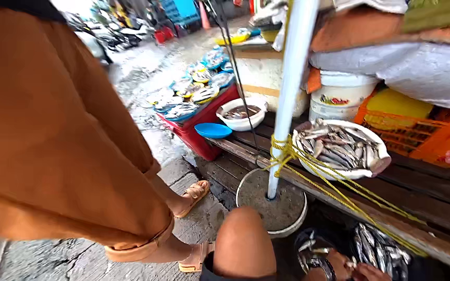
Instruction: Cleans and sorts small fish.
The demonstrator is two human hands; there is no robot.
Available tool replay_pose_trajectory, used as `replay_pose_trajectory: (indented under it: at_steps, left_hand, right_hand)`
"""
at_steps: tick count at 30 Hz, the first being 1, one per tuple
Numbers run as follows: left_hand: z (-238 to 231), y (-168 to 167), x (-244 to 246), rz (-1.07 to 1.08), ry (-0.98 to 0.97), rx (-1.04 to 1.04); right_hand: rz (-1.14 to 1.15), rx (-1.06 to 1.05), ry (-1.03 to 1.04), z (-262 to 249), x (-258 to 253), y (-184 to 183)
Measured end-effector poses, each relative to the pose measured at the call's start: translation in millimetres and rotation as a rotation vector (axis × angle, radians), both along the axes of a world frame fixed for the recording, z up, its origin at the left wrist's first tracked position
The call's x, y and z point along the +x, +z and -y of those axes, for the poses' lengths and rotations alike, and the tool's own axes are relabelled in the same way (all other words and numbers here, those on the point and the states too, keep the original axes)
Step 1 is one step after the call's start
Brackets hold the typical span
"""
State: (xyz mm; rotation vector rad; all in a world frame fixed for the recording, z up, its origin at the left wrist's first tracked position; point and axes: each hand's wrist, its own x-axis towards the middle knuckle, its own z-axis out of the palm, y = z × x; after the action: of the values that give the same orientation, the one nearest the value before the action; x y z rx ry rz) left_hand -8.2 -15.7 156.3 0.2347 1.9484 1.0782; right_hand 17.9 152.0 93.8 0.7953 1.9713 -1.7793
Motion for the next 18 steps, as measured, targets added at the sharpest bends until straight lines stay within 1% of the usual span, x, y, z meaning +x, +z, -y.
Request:
replay_pose_trajectory:
  at_steps: [1,2,3,4,6,8,10,13,15,18]
  left_hand:
    - [0.8,1.6,0.1,-0.001,0.005,-0.009]
    - [0.5,-4.9,0.6,-0.005,0.038,0.006]
    - [-1.8,-20.9,3.4,-0.016,0.087,0.042]
    - [-3.5,-29.7,5.3,-0.001,0.148,0.085]
    - [-6.3,-32.7,8.8,0.066,0.291,0.163]
    - [-9.1,-38.7,10.3,0.095,0.397,0.190]
    - [-11.3,-47.8,9.2,0.081,0.412,0.163]
    - [-10.3,-56.6,7.2,0.073,0.386,0.154]
    - [-9.3,-60.6,5.2,0.113,0.354,0.203]
    - [-8.7,-67.1,1.8,0.181,0.342,0.280]
  right_hand:
    - [-0.031,0.037,-0.027,2.1,1.1,-5.6]
    - [-0.044,0.067,-0.059,5.0,0.8,-8.2]
    - [-0.033,0.092,-0.077,8.6,2.6,-3.5]
    - [-0.021,0.107,-0.086,13.2,2.1,4.6]
    - [-0.029,0.125,-0.089,22.1,0.9,17.1]
    - [-0.075,0.154,-0.059,28.0,0.9,18.8]
    - [-0.095,0.167,-0.037,29.4,1.7,14.4]
    - [-0.074,0.154,-0.029,30.5,1.8,7.6]
    - [-0.061,0.134,-0.072,27.6,1.7,3.7]
    - [-0.028,0.043,-0.157,20.4,0.6,-0.7]
